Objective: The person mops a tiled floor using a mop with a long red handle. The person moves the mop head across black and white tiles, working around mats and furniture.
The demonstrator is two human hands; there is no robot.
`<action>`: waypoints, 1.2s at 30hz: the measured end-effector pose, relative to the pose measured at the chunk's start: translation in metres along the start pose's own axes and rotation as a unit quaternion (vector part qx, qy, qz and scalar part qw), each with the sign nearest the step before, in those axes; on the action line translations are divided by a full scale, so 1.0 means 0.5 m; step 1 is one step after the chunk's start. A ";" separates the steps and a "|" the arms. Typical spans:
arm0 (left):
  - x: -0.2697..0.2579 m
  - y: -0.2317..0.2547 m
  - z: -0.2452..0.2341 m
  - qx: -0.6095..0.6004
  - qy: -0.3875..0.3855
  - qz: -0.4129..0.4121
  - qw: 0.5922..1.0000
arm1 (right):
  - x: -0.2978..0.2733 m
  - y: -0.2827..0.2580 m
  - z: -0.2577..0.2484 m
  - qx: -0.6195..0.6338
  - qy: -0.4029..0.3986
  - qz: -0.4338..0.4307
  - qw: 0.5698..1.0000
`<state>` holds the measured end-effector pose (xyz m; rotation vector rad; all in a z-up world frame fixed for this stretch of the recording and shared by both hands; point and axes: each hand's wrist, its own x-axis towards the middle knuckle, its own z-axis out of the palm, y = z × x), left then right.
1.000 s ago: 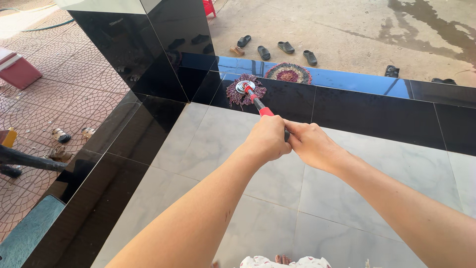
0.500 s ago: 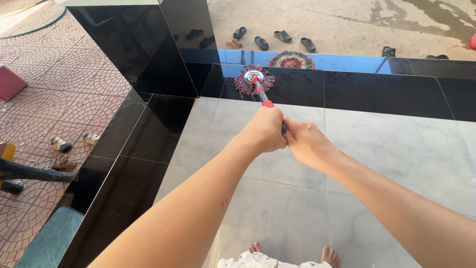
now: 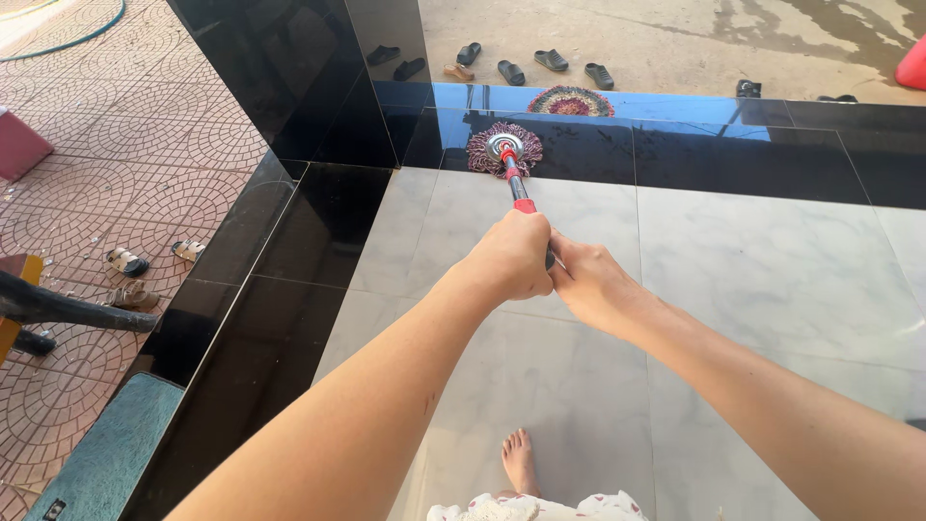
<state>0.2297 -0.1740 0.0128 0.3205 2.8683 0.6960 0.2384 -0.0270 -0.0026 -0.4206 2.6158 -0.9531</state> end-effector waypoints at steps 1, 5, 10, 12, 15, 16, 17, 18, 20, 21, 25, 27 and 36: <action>-0.028 0.003 0.006 -0.001 0.002 0.008 1.000 | -0.027 -0.004 0.012 0.003 0.006 -0.006 1.000; -0.131 0.025 0.027 0.000 0.011 0.030 1.000 | -0.137 -0.012 0.062 0.022 0.039 -0.007 0.999; -0.252 0.058 0.057 -0.019 0.015 0.042 0.999 | -0.265 -0.024 0.107 0.026 0.049 0.002 0.998; -0.294 0.069 0.060 -0.004 0.006 0.036 0.999 | -0.305 -0.044 0.121 0.025 0.041 0.010 0.999; -0.364 0.062 0.063 -0.028 0.010 0.020 0.999 | -0.364 -0.076 0.152 0.084 0.057 0.003 0.995; -0.388 0.057 0.063 -0.025 0.006 0.015 1.000 | -0.381 -0.090 0.164 0.092 0.050 0.015 0.994; -0.409 0.051 0.062 -0.022 0.004 0.012 1.000 | -0.395 -0.103 0.176 0.100 0.044 0.025 0.994; -0.430 0.044 0.062 -0.018 0.001 0.008 1.000 | -0.408 -0.117 0.190 0.107 0.039 0.036 0.993; -0.472 0.025 0.063 -0.016 0.005 0.006 1.000 | -0.433 -0.141 0.219 0.110 0.040 0.010 0.993; -0.494 0.015 0.063 -0.015 0.008 0.005 1.000 | -0.444 -0.154 0.235 0.110 0.042 -0.004 0.993; -0.585 -0.019 0.073 -0.007 -0.002 0.014 1.000 | -0.504 -0.201 0.300 0.049 0.042 0.003 0.998; -0.635 -0.029 0.075 0.001 -0.002 0.034 0.999 | -0.541 -0.226 0.332 0.020 0.044 0.012 0.999; -0.883 -0.077 0.080 -0.015 -0.021 0.032 0.999 | -0.723 -0.352 0.484 0.026 0.045 0.044 0.998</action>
